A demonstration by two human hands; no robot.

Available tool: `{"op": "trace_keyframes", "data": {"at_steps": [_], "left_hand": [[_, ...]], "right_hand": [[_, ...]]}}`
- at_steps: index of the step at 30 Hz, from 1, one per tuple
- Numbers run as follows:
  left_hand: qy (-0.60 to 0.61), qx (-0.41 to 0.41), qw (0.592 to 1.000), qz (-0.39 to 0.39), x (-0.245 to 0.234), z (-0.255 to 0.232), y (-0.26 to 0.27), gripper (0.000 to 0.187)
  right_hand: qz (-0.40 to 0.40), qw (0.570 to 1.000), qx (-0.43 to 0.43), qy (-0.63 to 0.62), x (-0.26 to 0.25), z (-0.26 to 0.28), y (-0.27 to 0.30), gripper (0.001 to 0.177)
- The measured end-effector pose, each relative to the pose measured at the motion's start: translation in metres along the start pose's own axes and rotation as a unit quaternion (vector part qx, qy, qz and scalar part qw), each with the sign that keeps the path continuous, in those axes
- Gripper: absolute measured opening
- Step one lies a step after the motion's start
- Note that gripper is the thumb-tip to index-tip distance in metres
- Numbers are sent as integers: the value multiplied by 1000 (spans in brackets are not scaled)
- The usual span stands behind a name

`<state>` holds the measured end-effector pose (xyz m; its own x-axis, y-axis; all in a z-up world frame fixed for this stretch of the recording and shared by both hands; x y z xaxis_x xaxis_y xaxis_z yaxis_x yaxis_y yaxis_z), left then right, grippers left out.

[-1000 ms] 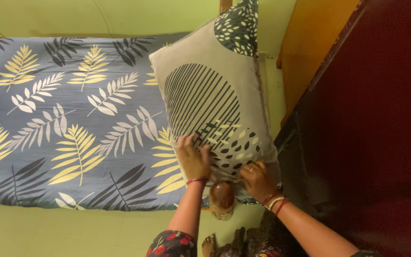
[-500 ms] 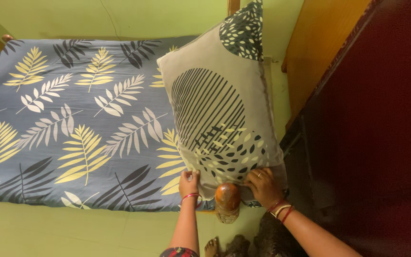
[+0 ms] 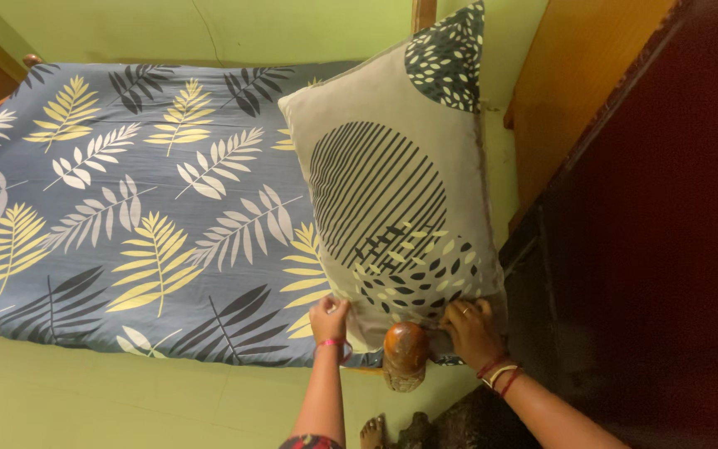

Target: The person puts a pillowcase on a pillow by hand, smooths the fabric, and places it at the head of the bed.

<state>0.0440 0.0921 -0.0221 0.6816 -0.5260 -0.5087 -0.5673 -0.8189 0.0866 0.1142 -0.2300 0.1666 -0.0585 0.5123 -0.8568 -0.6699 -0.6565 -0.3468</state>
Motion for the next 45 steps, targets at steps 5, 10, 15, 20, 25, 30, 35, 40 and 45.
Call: {"op": "trace_keyframes", "data": {"at_steps": [5, 10, 15, 20, 25, 30, 35, 40, 45], "left_hand": [[91, -77, 992, -41, 9, -23, -83, 81], [183, -202, 961, 51, 3, -47, -118, 99], [189, -168, 966, 58, -13, -96, -150, 106], [191, -141, 968, 86, -6, -121, -195, 109], [238, -118, 946, 185, 22, -132, -237, 109], [325, -195, 861, 339, 67, -160, -235, 104], [412, -204, 821, 338, 67, -198, -224, 94], [430, -149, 852, 259, 45, -208, -226, 84], [390, -91, 893, 205, 32, -214, -235, 80]], "right_hand": [[11, 1000, -3, 18, 5, -3, 3, 11], [-6, 1000, -2, 25, 6, -7, 4, 10], [-37, 999, -8, 5, 13, -16, 4, 16], [4, 998, 15, 57, 28, -29, 5, 12], [12, 998, 14, 57, 29, -26, -2, 16], [107, 989, 73, 72, 30, -30, -20, 9], [27, 973, 230, -19, -33, -37, -36, 32], [-256, 912, 313, -63, -91, -84, -85, 39], [-180, 864, 349, -316, -59, -149, -167, 73]]}}
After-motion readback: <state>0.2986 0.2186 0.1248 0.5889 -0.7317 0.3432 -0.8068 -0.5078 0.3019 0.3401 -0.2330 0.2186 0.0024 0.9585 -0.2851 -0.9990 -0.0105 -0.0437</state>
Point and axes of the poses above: each hand's wrist, its own y-axis away from the middle knuckle, its own x-axis out of the palm, z = x × y, the point moved 8 cm from there along -y, towards the middle knuckle, and after that the axes turned 3 degrees about -x, right-handed, at the moved point
